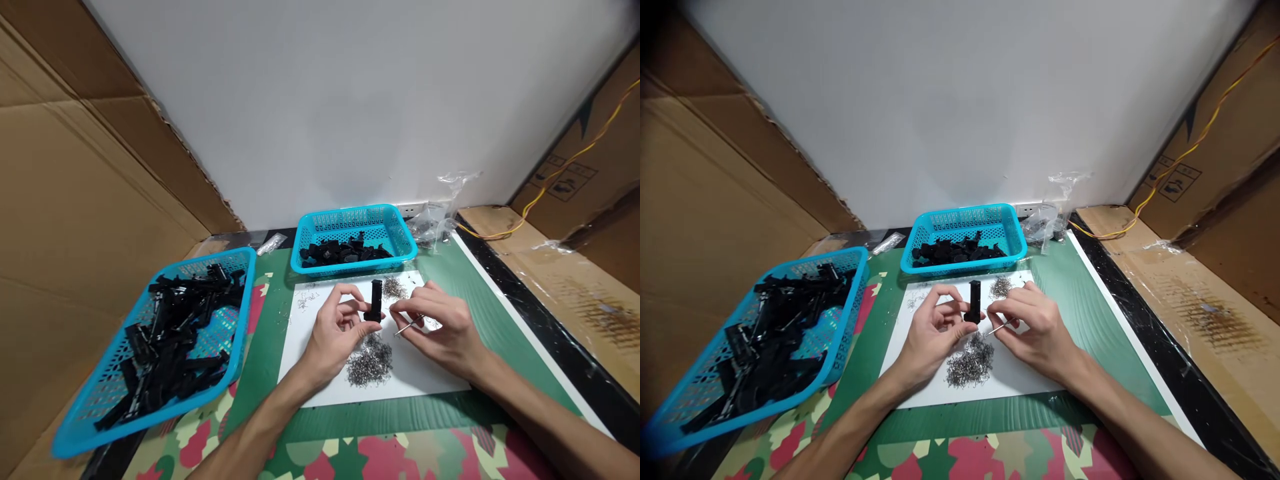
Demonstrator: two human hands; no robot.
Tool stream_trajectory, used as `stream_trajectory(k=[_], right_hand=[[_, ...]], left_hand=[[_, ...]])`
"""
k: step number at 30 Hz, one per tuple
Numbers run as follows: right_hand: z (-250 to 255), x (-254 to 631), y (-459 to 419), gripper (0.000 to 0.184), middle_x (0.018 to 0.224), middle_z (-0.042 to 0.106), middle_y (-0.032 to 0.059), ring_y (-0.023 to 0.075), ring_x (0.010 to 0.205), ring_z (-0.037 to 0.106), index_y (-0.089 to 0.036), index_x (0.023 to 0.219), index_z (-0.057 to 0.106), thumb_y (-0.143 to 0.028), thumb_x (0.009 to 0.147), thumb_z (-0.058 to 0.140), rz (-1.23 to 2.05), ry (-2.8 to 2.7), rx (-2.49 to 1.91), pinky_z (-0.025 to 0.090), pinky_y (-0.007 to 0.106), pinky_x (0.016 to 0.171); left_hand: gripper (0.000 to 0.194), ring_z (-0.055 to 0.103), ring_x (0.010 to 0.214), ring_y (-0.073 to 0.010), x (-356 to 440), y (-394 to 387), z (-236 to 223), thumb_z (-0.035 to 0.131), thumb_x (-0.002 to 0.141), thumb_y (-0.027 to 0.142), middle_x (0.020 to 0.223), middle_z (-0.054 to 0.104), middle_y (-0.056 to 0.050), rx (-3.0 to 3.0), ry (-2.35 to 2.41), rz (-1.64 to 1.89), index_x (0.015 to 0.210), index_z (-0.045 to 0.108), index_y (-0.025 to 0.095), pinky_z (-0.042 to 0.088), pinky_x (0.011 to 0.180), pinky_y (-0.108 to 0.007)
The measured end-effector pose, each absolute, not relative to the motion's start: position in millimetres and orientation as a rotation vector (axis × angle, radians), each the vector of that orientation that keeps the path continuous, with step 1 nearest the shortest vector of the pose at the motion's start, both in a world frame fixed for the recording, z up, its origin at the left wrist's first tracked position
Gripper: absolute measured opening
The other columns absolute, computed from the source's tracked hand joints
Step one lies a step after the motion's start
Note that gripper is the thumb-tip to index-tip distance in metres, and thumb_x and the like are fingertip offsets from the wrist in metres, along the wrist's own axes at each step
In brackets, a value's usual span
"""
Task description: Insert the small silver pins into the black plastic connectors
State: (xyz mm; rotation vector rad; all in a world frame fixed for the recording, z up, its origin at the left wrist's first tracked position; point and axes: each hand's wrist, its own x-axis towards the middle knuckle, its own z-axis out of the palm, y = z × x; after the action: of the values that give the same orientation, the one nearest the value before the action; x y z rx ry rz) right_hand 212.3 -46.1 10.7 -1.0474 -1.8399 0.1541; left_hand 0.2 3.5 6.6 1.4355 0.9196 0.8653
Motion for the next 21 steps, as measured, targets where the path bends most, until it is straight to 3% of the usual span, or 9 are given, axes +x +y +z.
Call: stream_trajectory(k=[4, 10, 21], right_hand=[[7.3, 212.9, -44.2, 0.011, 0.067, 0.057, -0.0034, 0.0117, 0.060, 0.049, -0.016, 0.094, 0.074, -0.008, 0.097, 0.066, 0.057, -1.922, -0.949, 0.037, 0.031, 0.067], [-0.4, 213.9, -43.8, 0.013, 0.067, 0.057, -0.0025, 0.0134, 0.062, 0.048, -0.018, 0.096, 0.073, -0.011, 0.100, 0.063, 0.062, -2.004, -0.945, 0.036, 0.032, 0.065], [2.1, 213.5, -43.9, 0.014, 0.064, 0.055, -0.0036, 0.0125, 0.059, 0.044, -0.016, 0.095, 0.072, -0.009, 0.101, 0.061, 0.040, -2.040, -0.900, 0.034, 0.031, 0.062]], left_hand=[[0.062, 0.051, 0.056, -0.0079, 1.2, 4.8, 8.6, 0.095, 0.072, 0.031, 0.090, 0.074, 0.001, 1.385, 0.922, 0.867, 0.117, 0.053, 0.024, 0.039, 0.053, -0.021], [0.053, 0.049, 0.060, -0.0076, 0.8, 5.6, 8.9, 0.092, 0.075, 0.023, 0.091, 0.075, -0.002, 1.477, 0.895, 0.845, 0.122, 0.067, 0.019, 0.037, 0.056, -0.021], [0.058, 0.048, 0.060, -0.0076, 1.2, 3.5, 9.1, 0.092, 0.075, 0.023, 0.093, 0.076, -0.005, 1.499, 0.894, 0.862, 0.128, 0.069, 0.019, 0.039, 0.056, -0.021]])
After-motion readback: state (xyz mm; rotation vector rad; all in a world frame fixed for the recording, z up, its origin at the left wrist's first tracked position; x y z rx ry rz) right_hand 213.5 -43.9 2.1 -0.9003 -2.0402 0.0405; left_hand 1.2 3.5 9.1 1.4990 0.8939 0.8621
